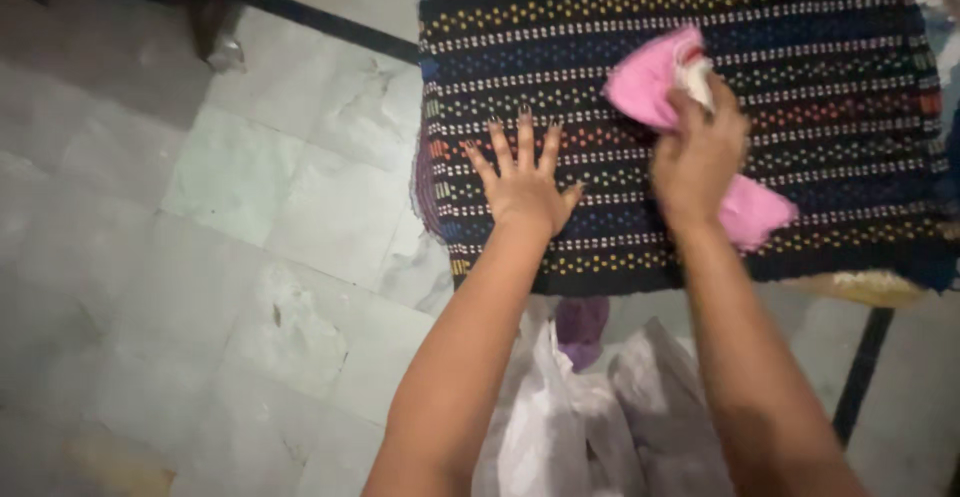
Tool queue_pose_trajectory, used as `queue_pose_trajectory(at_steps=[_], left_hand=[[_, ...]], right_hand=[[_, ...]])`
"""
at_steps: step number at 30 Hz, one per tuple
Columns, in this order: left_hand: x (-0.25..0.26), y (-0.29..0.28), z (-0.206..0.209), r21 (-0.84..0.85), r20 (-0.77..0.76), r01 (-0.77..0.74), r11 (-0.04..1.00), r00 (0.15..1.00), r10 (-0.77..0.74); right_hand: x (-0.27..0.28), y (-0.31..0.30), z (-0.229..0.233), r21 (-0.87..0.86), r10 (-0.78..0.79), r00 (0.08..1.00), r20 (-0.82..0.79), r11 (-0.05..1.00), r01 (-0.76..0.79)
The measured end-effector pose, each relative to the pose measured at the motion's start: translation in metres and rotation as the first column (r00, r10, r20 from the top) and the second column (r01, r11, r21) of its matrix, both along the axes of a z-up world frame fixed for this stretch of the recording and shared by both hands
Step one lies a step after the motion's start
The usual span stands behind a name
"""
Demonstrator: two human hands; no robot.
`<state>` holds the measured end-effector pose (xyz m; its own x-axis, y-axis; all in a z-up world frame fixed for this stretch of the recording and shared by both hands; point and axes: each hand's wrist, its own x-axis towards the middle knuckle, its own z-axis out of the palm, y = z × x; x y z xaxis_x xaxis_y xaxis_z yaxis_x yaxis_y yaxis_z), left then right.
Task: The person uses a pink cloth to wipe the surface of a patterned rug laid out on a tiled floor. They systematically rub the rug's surface with their right hand while holding it down with their left hand, moving across different sections of the rug.
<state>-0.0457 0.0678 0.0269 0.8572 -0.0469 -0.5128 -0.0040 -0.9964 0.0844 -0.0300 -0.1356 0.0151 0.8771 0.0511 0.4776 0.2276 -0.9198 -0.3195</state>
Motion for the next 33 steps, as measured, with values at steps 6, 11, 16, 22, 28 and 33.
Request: queue_pose_trajectory(at_steps=[6, 11, 16, 22, 28, 33], left_hand=[[0.017, -0.006, -0.012, 0.057, -0.158, 0.033, 0.998, 0.987, -0.024], [0.019, -0.006, 0.009, 0.038, -0.183, -0.054, 0.998, 0.981, 0.06], [0.019, -0.005, 0.019, 0.028, -0.175, -0.055, 0.998, 0.983, 0.059], [0.02, -0.007, 0.019, 0.044, -0.182, -0.065, 0.997, 0.981, 0.072], [0.022, -0.011, 0.015, 0.139, -0.245, -0.012, 0.99, 0.969, 0.046], [0.02, -0.01, 0.018, 0.059, -0.21, -0.068, 0.996, 0.974, 0.079]], right_hand=[[0.0, 0.093, 0.015, -0.019, 0.308, 0.951, -0.012, 0.951, -0.308], [0.013, 0.007, -0.011, -0.197, 0.195, 0.979, -0.063, 0.959, -0.204], [0.008, -0.157, -0.028, -0.225, -0.074, 0.995, 0.068, 0.97, 0.088], [0.016, -0.118, -0.003, -0.026, 0.0, 0.99, 0.143, 1.0, 0.004], [-0.011, 0.048, -0.004, -0.23, 0.228, 0.973, 0.041, 0.95, -0.213], [0.009, -0.04, -0.012, -0.267, 0.001, 0.995, -0.099, 0.963, -0.028]])
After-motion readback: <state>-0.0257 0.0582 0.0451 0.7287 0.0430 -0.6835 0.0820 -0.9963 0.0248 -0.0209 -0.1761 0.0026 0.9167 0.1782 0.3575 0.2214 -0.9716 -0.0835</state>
